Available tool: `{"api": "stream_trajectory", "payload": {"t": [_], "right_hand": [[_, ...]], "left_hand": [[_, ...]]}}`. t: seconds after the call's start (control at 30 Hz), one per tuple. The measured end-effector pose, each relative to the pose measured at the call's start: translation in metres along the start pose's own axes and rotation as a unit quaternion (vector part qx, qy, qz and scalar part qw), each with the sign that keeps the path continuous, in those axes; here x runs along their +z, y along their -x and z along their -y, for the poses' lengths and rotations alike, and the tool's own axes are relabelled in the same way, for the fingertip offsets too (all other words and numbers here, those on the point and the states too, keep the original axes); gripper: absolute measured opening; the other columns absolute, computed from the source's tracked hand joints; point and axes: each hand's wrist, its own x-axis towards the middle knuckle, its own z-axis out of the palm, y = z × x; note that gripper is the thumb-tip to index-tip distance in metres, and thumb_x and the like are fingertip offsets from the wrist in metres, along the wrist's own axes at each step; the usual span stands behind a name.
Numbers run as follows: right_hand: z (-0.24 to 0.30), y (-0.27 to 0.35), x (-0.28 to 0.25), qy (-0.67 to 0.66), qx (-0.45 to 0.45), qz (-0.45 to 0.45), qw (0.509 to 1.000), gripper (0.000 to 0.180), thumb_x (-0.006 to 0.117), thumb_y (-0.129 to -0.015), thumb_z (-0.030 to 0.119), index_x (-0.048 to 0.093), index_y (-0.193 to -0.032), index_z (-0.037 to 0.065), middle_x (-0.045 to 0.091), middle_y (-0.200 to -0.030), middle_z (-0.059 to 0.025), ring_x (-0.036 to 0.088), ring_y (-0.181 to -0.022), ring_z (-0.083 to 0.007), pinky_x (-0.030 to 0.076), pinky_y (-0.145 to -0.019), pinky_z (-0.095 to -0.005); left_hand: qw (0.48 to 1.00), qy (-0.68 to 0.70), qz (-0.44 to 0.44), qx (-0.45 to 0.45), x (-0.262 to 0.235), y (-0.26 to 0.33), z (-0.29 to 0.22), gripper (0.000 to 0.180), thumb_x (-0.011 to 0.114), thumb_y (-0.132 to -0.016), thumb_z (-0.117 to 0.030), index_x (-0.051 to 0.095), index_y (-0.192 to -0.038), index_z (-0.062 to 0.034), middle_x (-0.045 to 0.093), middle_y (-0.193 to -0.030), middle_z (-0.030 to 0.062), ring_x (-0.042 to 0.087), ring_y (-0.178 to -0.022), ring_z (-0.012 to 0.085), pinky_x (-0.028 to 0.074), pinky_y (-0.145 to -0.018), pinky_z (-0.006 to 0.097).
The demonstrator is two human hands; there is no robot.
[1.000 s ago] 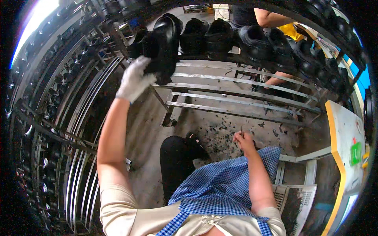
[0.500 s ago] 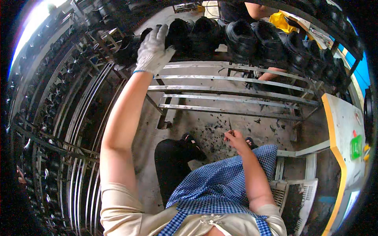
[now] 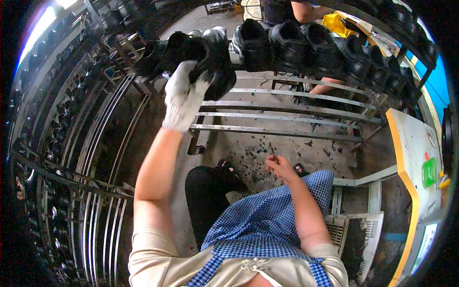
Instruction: Trimming excess material or glue from black manufactured shoes using a knife.
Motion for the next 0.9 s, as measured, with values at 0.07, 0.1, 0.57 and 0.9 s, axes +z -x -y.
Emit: {"api": "stream_trajectory", "payload": {"t": [0.07,0.1,0.57,0.9], "right_hand": [[-0.001,0.005,0.005,-0.003,-0.051,-0.054,0.997,0.03,0.064,-0.085,0.021,0.053,-0.111,0.009,0.06,-0.077,0.0008,0.042,-0.055,-0.0047,0.033,-0.047,-0.0217],[0.002,0.012,0.01,-0.004,-0.045,-0.06,0.997,0.03,0.064,-0.085,0.021,0.053,-0.111,0.009,0.06,-0.077,0.0008,0.042,-0.055,-0.0047,0.033,-0.047,-0.0217],[0.054,0.091,0.071,0.101,-0.322,-0.152,0.929,0.033,0.066,-0.079,0.014,0.06,-0.107,-0.002,0.065,-0.085,-0.0036,0.058,-0.073,-0.0138,0.047,-0.073,-0.0275],[0.12,0.131,0.067,0.404,-0.494,-0.129,0.759,0.045,0.07,-0.067,-0.009,0.065,-0.109,0.007,0.054,-0.065,-0.0012,0.057,-0.053,-0.0098,0.049,-0.052,-0.0221]], "left_hand": [[0.994,0.088,-0.038,-0.046,-0.006,0.037,-0.02,0.02,0.057,-0.088,-0.008,0.052,-0.107,-0.0026,0.058,-0.093,0.0019,0.052,-0.083,0.0077,0.045,-0.074,0.024],[0.99,0.12,-0.04,-0.067,-0.011,0.059,-0.022,0.021,0.057,-0.088,-0.007,0.052,-0.107,-0.0034,0.057,-0.093,0.0021,0.052,-0.085,0.008,0.046,-0.073,0.025],[0.603,0.626,0.061,-0.491,0.051,0.2,-0.03,0.035,0.05,-0.091,-0.02,0.052,-0.12,-0.0013,0.058,-0.115,0.0131,0.057,-0.106,0.0234,0.048,-0.089,0.035],[0.824,0.436,0.158,-0.325,0.045,0.222,-0.046,0.03,0.058,-0.086,-0.01,0.055,-0.115,-0.0044,0.059,-0.11,0.0049,0.055,-0.101,0.0163,0.044,-0.088,0.029]]}}
